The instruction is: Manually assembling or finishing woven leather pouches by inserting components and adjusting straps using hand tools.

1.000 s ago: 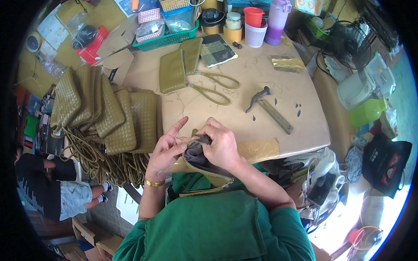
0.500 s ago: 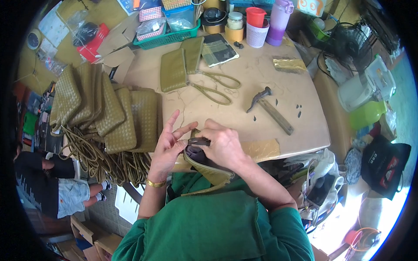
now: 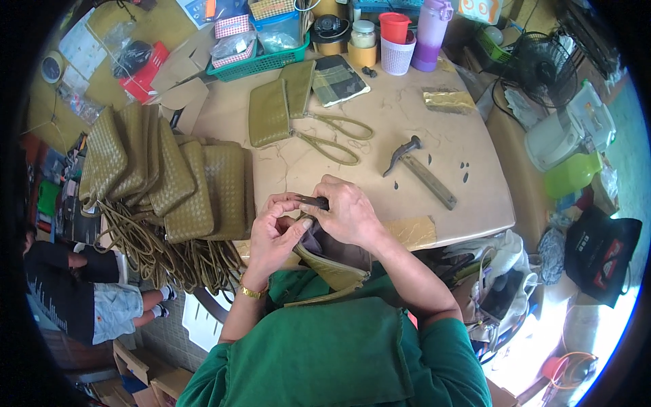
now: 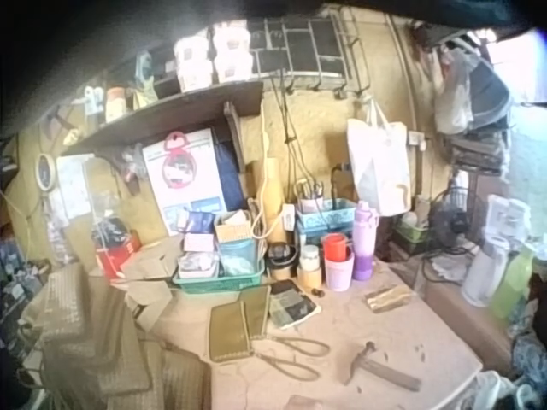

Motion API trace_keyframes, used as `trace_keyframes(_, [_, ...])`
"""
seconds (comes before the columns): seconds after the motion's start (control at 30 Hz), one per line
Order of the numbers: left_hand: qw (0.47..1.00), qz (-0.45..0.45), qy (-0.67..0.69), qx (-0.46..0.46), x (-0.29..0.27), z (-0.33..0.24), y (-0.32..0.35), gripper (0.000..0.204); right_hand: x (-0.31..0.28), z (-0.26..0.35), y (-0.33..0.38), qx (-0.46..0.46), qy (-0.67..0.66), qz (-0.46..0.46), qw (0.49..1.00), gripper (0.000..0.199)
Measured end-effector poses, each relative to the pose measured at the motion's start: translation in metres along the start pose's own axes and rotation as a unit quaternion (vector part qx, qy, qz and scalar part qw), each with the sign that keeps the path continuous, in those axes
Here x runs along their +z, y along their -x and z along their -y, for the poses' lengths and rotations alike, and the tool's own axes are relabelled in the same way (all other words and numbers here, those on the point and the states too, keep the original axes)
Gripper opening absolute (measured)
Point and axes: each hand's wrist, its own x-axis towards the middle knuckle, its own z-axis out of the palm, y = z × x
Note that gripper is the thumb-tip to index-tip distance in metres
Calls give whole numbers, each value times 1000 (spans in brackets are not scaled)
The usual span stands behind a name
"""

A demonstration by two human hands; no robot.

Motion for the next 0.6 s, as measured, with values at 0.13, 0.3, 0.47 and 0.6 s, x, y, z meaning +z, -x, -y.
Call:
trace_keyframes(0.13, [1000,3,0,-16,-1,-2,-3,29,-6,-1,-4,-35,45,43,997,24])
trace_keyframes(0.3, [993,43,1,-109,-8,0,-2,29,-27,-14,-18,58,-129,72,987,32])
trace_keyframes(0.47, [996,24,51,-76,-11,5,1,28,-54,-7,-24,216,-274,-17,937,33])
trace_keyframes(0.6, [995,42,25,-88,-11,-2,-1,24,-36,-20,-9,11,-102,23,994,18])
